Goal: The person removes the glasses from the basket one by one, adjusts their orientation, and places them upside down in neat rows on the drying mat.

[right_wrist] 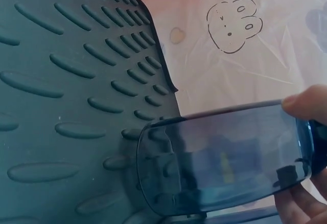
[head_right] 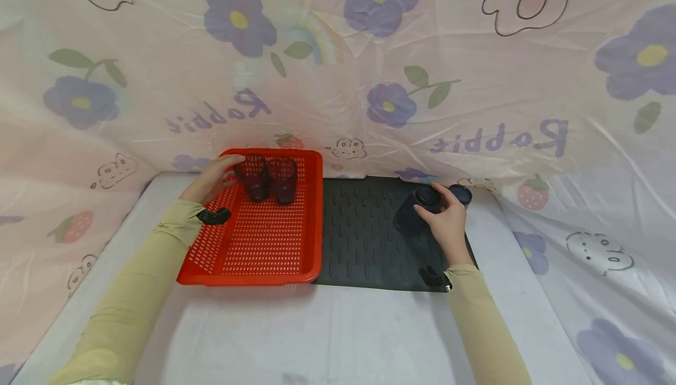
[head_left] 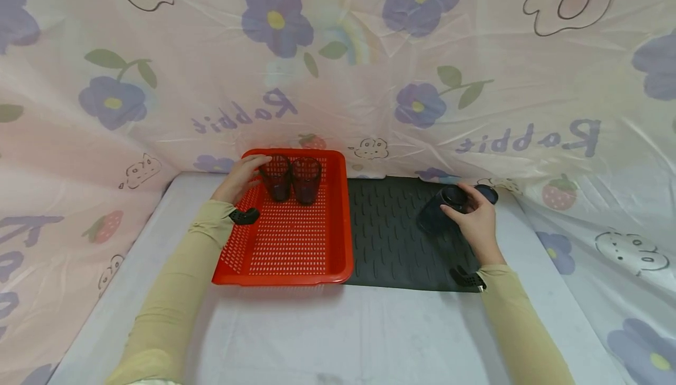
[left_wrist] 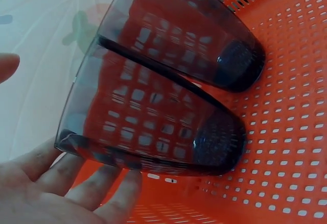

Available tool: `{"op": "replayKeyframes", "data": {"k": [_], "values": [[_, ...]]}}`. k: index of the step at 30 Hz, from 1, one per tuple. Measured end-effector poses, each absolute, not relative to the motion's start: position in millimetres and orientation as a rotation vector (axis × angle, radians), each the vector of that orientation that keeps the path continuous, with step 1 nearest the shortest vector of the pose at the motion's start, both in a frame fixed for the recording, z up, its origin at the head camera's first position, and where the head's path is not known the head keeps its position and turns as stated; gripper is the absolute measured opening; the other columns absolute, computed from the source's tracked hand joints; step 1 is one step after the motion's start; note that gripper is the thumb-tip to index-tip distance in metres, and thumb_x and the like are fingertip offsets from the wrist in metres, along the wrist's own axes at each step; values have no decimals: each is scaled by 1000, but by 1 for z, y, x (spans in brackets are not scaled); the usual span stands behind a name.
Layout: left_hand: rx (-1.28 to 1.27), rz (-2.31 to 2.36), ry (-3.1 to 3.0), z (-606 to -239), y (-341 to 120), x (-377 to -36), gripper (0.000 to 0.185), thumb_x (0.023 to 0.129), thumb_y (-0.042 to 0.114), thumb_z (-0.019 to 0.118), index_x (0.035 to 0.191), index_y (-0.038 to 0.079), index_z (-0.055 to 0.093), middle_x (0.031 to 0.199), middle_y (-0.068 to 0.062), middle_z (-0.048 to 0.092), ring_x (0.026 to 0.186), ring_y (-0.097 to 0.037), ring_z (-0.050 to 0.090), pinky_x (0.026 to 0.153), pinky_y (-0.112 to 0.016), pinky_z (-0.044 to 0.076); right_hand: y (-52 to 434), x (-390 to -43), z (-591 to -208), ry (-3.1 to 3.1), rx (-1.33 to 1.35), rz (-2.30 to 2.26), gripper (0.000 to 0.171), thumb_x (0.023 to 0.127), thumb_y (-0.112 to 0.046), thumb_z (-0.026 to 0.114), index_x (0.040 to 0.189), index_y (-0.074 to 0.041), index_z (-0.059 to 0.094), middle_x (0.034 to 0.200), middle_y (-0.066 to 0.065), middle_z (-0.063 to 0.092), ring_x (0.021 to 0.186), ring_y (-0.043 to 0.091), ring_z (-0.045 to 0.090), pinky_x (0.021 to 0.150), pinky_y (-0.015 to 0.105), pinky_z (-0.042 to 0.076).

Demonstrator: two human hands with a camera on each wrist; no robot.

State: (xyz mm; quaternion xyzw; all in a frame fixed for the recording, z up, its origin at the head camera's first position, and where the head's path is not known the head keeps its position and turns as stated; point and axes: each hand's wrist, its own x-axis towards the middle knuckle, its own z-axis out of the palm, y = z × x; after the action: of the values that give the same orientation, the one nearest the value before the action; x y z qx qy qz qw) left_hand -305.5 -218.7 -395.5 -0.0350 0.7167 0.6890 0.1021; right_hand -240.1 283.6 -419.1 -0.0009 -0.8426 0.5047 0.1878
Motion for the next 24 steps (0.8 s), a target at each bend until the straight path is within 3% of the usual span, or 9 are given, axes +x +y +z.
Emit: {"op": "replayKeyframes", "data": {"k": [3, 8, 19, 24], "values": [[-121, 2035, 2128, -397, -219, -306, 67, 95, 37, 57, 149, 6, 30, 155, -11, 19, 142, -35, 14, 111, -49, 23, 287, -247, -427, -2359, -6, 1416, 64, 76, -2, 79, 135, -7, 55, 130, 13, 54, 108, 20, 54, 85, 20, 45], [-117, 2015, 2137, -400, -219, -307, 74, 93, 34, 63, 151, 8, 25, 157, -10, 16, 143, -31, 14, 112, -49, 22, 287, -250, -432, -2359, -13, 1428, 64, 76, -1, 79, 135, -7, 54, 131, 13, 53, 112, 20, 53, 88, 19, 45], [-68, 1958, 2170, -403, -222, -305, 86, 87, 20, 72, 153, 13, 18, 158, -9, 9, 143, -29, 14, 111, -46, 24, 288, -252, -438, -2352, 2, 1424, 66, 76, 1, 79, 136, -6, 53, 133, 14, 53, 119, 28, 51, 92, 24, 45], [-64, 1952, 2192, -405, -223, -306, 86, 86, 19, 74, 153, 13, 21, 158, -8, 12, 143, -28, 15, 110, -46, 27, 286, -251, -435, -2375, -4, 1437, 67, 77, 2, 78, 138, -5, 51, 136, 15, 50, 122, 29, 49, 98, 37, 44]]}}
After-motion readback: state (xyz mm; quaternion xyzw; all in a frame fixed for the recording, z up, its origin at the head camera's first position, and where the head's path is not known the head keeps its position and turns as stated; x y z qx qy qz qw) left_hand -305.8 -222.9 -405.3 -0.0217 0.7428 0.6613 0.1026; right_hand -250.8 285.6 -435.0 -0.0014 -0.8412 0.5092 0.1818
